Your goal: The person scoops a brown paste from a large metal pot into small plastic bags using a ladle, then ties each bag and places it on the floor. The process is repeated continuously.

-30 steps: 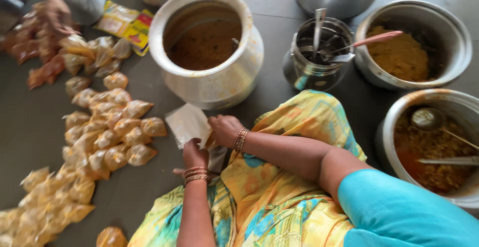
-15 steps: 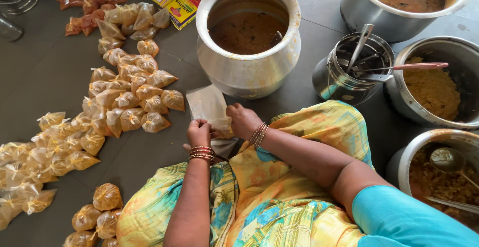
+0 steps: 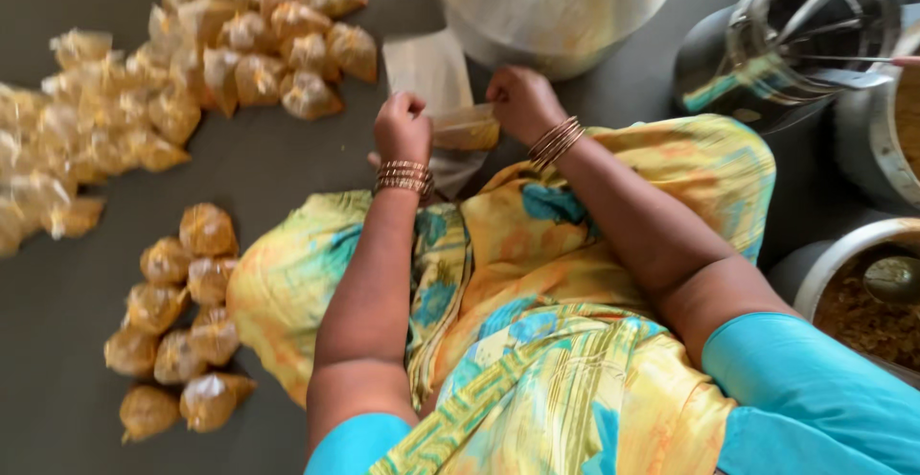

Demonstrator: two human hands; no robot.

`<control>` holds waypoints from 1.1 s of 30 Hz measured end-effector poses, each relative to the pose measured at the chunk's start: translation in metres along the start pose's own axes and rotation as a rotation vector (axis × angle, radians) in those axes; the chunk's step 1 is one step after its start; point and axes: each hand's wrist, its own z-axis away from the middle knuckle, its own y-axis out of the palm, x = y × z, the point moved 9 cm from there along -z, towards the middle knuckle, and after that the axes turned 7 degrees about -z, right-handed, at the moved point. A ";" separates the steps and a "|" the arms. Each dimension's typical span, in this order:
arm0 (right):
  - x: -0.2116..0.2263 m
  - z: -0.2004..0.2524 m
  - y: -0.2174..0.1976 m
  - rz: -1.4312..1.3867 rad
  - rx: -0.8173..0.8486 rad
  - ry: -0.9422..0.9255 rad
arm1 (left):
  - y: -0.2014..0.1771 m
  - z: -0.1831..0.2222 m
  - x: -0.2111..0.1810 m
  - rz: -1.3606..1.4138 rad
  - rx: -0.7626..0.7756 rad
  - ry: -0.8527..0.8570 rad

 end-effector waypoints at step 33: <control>0.026 0.001 0.024 0.610 0.298 -0.134 | 0.000 0.011 -0.049 -0.256 0.578 -0.069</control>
